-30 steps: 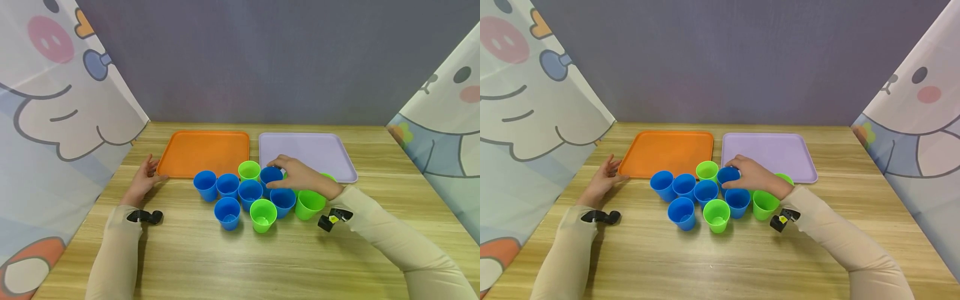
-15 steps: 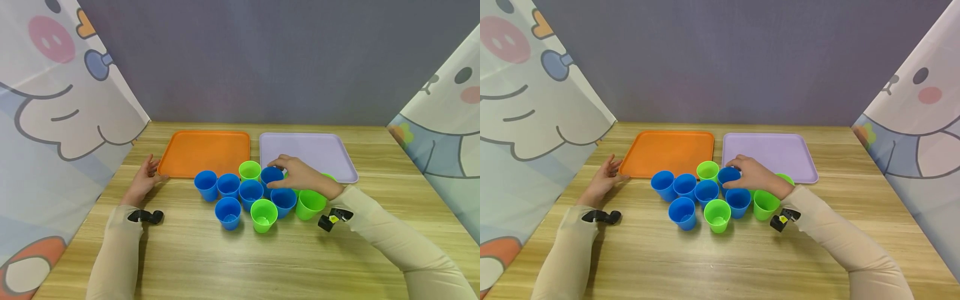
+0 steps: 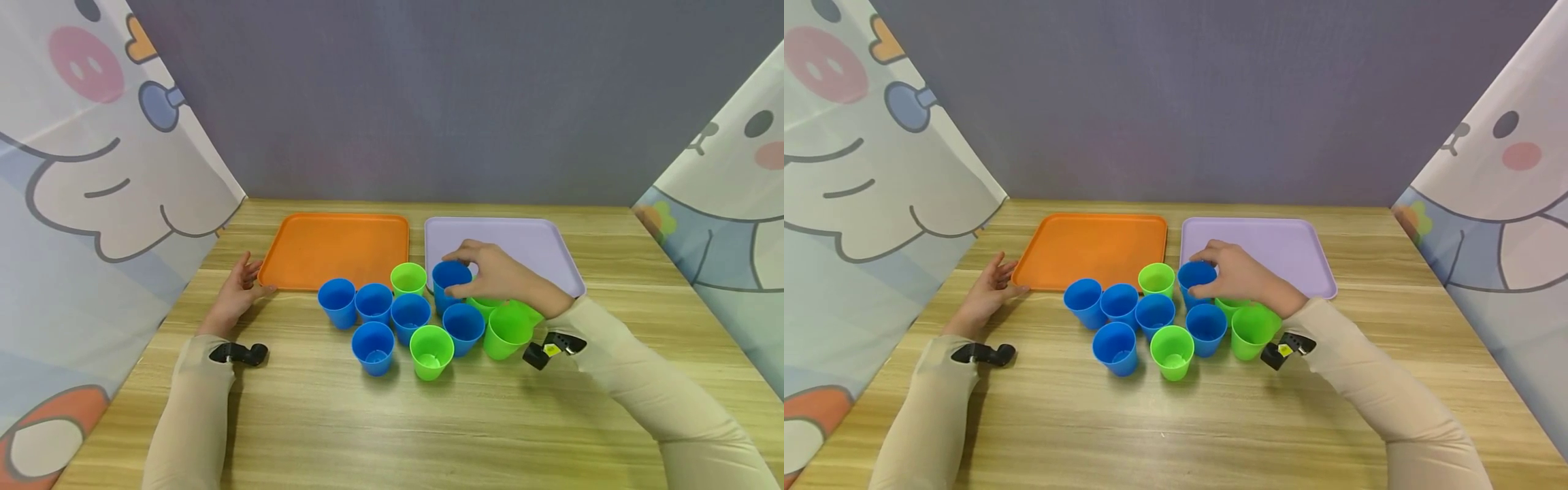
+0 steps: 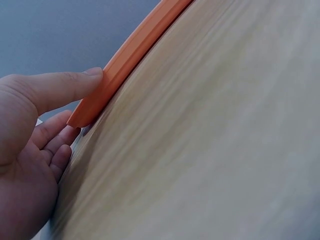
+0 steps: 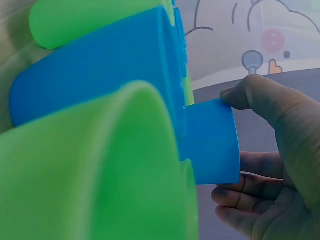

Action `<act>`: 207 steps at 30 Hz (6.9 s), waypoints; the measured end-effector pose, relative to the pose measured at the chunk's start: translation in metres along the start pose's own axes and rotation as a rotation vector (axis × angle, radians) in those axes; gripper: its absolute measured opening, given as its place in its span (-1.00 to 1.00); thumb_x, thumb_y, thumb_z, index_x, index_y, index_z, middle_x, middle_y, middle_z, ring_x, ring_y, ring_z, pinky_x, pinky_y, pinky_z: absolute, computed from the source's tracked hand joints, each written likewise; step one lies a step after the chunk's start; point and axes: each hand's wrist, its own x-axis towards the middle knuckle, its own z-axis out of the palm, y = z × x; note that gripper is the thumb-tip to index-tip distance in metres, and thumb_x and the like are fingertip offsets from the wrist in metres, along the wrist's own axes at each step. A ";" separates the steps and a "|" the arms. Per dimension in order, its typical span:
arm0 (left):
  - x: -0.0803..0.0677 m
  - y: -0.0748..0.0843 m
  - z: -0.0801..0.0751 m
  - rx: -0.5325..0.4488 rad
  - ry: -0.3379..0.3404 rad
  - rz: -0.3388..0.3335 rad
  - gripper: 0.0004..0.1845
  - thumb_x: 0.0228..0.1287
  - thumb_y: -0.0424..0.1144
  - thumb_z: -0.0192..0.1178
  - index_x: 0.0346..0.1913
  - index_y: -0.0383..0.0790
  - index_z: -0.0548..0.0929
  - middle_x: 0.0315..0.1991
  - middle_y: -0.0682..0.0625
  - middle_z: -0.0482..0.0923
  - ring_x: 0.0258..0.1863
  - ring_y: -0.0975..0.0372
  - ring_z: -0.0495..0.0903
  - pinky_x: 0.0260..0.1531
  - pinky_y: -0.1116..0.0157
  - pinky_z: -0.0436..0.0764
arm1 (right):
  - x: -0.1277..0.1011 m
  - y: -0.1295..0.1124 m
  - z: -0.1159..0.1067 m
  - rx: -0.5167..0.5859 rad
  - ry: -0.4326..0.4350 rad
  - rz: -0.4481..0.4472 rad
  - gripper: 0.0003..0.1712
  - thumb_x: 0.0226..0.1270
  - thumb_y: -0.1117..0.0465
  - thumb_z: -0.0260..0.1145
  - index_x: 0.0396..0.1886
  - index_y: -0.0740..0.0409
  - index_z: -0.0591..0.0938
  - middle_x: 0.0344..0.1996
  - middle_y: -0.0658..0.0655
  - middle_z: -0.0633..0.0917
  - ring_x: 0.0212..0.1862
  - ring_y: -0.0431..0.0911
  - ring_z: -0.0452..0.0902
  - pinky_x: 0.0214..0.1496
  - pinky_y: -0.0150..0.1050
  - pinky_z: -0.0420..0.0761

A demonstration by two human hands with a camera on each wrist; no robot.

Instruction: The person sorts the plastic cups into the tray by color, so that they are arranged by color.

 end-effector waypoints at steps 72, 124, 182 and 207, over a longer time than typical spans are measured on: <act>0.002 -0.011 0.001 -0.009 0.038 0.022 0.12 0.28 -0.49 0.27 0.58 -0.27 -0.40 0.53 -0.36 -0.02 0.46 -0.22 0.03 0.35 -0.14 0.04 | 0.122 0.004 -0.011 0.156 0.165 0.119 -0.28 0.04 0.07 0.55 0.18 0.33 0.59 0.01 0.27 0.59 -0.01 0.12 0.52 0.02 -0.01 0.59; -0.002 -0.005 0.006 -0.013 0.040 0.033 0.11 0.28 -0.49 0.28 0.57 -0.31 -0.38 0.52 -0.40 -0.02 0.47 -0.22 0.02 0.38 -0.16 0.02 | 0.155 0.036 0.029 0.237 0.031 0.323 -0.19 0.38 -0.03 0.36 0.47 0.26 0.32 0.33 0.33 0.44 0.29 0.17 0.37 0.31 0.02 0.42; -0.006 0.007 0.003 -0.025 0.029 -0.002 0.10 0.26 -0.55 0.24 0.55 -0.38 -0.41 0.51 -0.45 -0.05 0.47 -0.26 -0.03 0.39 -0.19 -0.03 | 0.061 0.013 -0.027 0.306 -0.078 0.071 -0.38 0.45 0.16 0.29 0.39 0.34 0.38 0.19 0.35 0.53 0.23 0.17 0.45 0.30 0.08 0.42; 0.001 -0.013 0.000 -0.006 0.048 0.031 0.13 0.28 -0.44 0.30 0.57 -0.27 -0.40 0.53 -0.37 -0.02 0.47 -0.21 0.01 0.38 -0.17 0.00 | -0.005 0.024 -0.005 0.511 -0.255 -0.257 -0.34 0.10 0.37 0.55 0.21 0.36 0.52 0.14 0.23 0.58 0.13 -0.02 0.51 0.21 -0.02 0.53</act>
